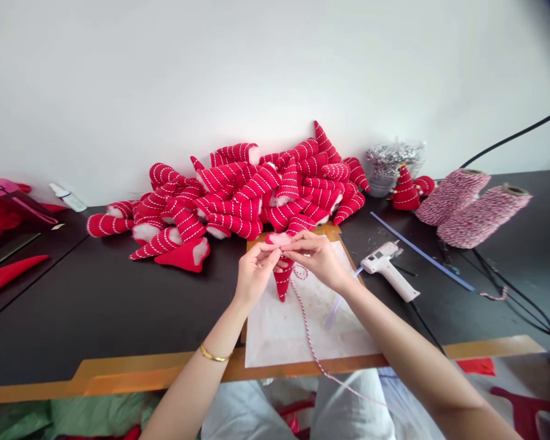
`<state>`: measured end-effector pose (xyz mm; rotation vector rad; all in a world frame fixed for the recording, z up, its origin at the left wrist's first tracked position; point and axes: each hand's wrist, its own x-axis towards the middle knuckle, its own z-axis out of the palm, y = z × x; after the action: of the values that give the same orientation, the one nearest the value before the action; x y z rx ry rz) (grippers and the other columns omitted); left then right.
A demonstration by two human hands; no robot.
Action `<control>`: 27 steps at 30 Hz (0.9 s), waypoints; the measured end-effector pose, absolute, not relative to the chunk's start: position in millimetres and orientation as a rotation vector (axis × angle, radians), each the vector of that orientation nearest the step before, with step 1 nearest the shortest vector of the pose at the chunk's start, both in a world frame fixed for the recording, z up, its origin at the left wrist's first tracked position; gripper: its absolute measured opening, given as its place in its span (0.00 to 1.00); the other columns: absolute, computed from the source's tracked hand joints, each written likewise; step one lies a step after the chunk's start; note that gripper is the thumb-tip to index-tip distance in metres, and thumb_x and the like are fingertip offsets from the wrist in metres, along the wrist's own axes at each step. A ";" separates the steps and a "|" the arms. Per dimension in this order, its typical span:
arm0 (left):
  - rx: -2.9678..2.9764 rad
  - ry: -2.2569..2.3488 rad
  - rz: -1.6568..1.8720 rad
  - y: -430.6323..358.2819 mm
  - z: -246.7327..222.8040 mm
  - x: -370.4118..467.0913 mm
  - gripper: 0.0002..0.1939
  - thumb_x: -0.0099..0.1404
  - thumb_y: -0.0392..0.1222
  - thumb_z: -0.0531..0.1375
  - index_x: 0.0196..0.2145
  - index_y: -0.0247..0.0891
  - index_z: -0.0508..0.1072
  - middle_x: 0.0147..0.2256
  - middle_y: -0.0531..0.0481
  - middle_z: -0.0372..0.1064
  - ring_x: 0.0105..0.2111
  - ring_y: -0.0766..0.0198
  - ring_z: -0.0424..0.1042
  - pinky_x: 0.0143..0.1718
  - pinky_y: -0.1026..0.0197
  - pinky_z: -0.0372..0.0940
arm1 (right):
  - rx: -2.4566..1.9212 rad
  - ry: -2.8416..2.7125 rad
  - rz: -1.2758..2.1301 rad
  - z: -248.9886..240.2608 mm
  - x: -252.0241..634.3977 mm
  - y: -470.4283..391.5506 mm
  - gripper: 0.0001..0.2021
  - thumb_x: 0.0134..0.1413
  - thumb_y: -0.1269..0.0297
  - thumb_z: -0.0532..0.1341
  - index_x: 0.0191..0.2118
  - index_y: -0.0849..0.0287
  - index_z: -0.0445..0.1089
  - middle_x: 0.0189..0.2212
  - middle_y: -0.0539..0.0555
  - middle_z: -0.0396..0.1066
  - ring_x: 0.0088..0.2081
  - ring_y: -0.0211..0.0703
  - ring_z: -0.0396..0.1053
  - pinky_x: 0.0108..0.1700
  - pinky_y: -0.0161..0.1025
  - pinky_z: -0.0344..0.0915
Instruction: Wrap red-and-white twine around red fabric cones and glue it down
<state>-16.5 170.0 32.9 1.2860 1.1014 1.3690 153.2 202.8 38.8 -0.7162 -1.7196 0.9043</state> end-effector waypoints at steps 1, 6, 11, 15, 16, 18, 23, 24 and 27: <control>1.283 1.112 1.377 170.0 32.5 -16.2 0.15 0.60 0.52 0.67 0.35 0.37 0.71 0.29 0.50 0.78 0.28 0.60 0.79 0.30 0.60 0.74 | -0.721 -1.704 0.924 38.1 152.7 203.0 0.08 0.56 0.56 0.69 0.35 0.53 0.81 0.32 0.53 0.73 0.33 0.42 0.70 0.33 0.39 0.66; 1.271 1.119 1.404 170.6 29.9 -15.7 0.16 0.60 0.52 0.67 0.36 0.37 0.72 0.26 0.51 0.76 0.26 0.61 0.78 0.28 0.61 0.72 | -0.726 -1.608 1.058 37.0 154.0 205.3 0.11 0.51 0.53 0.71 0.33 0.55 0.81 0.33 0.54 0.75 0.33 0.43 0.72 0.36 0.40 0.68; 1.245 1.127 1.418 170.7 28.6 -15.1 0.17 0.60 0.53 0.66 0.36 0.36 0.72 0.23 0.53 0.75 0.24 0.62 0.77 0.25 0.62 0.71 | -0.750 -1.638 1.036 37.9 155.8 206.1 0.10 0.50 0.54 0.71 0.31 0.56 0.80 0.31 0.54 0.75 0.32 0.42 0.72 0.35 0.40 0.68; 1.285 1.133 1.418 169.4 29.8 -14.9 0.16 0.60 0.53 0.66 0.36 0.36 0.72 0.24 0.52 0.76 0.24 0.62 0.77 0.26 0.62 0.72 | -0.751 -1.647 0.985 38.9 154.1 204.5 0.09 0.52 0.56 0.71 0.31 0.56 0.80 0.31 0.54 0.74 0.32 0.42 0.71 0.35 0.39 0.67; 1.294 1.129 1.415 168.9 30.2 -14.8 0.16 0.60 0.52 0.67 0.36 0.37 0.72 0.26 0.51 0.77 0.25 0.62 0.78 0.27 0.61 0.73 | -0.755 -1.650 0.976 39.5 154.0 204.1 0.09 0.53 0.56 0.70 0.32 0.56 0.80 0.31 0.54 0.74 0.32 0.42 0.71 0.35 0.39 0.67; 1.293 1.114 1.407 168.0 30.6 -14.6 0.17 0.58 0.51 0.69 0.36 0.37 0.72 0.29 0.50 0.78 0.27 0.61 0.79 0.30 0.60 0.74 | -0.769 -1.659 0.962 41.1 155.0 203.4 0.10 0.54 0.55 0.70 0.32 0.56 0.80 0.31 0.54 0.74 0.32 0.42 0.71 0.34 0.39 0.67; 1.313 1.127 1.402 166.7 32.1 -13.4 0.15 0.58 0.49 0.69 0.35 0.37 0.72 0.31 0.49 0.79 0.27 0.61 0.79 0.32 0.59 0.75 | -0.752 -1.693 1.026 41.7 156.4 203.6 0.08 0.55 0.57 0.68 0.34 0.56 0.80 0.33 0.54 0.74 0.31 0.40 0.70 0.34 0.39 0.68; 1.318 1.133 1.408 166.7 32.5 -13.2 0.14 0.58 0.49 0.68 0.35 0.37 0.72 0.30 0.49 0.79 0.27 0.61 0.79 0.32 0.59 0.75 | -0.749 -1.690 1.055 41.5 155.6 204.2 0.08 0.56 0.58 0.68 0.36 0.57 0.80 0.33 0.54 0.74 0.29 0.38 0.70 0.33 0.38 0.68; 1.313 1.128 1.418 167.3 33.5 -13.2 0.15 0.57 0.48 0.69 0.34 0.37 0.71 0.28 0.50 0.78 0.26 0.62 0.78 0.32 0.60 0.74 | -0.789 -1.595 1.014 44.7 156.1 208.3 0.11 0.58 0.58 0.66 0.44 0.57 0.78 0.41 0.55 0.71 0.24 0.33 0.68 0.26 0.36 0.67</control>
<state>-13.2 167.3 33.5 1.3134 1.1285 1.4181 156.1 208.3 44.7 -0.7893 -1.5954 1.0136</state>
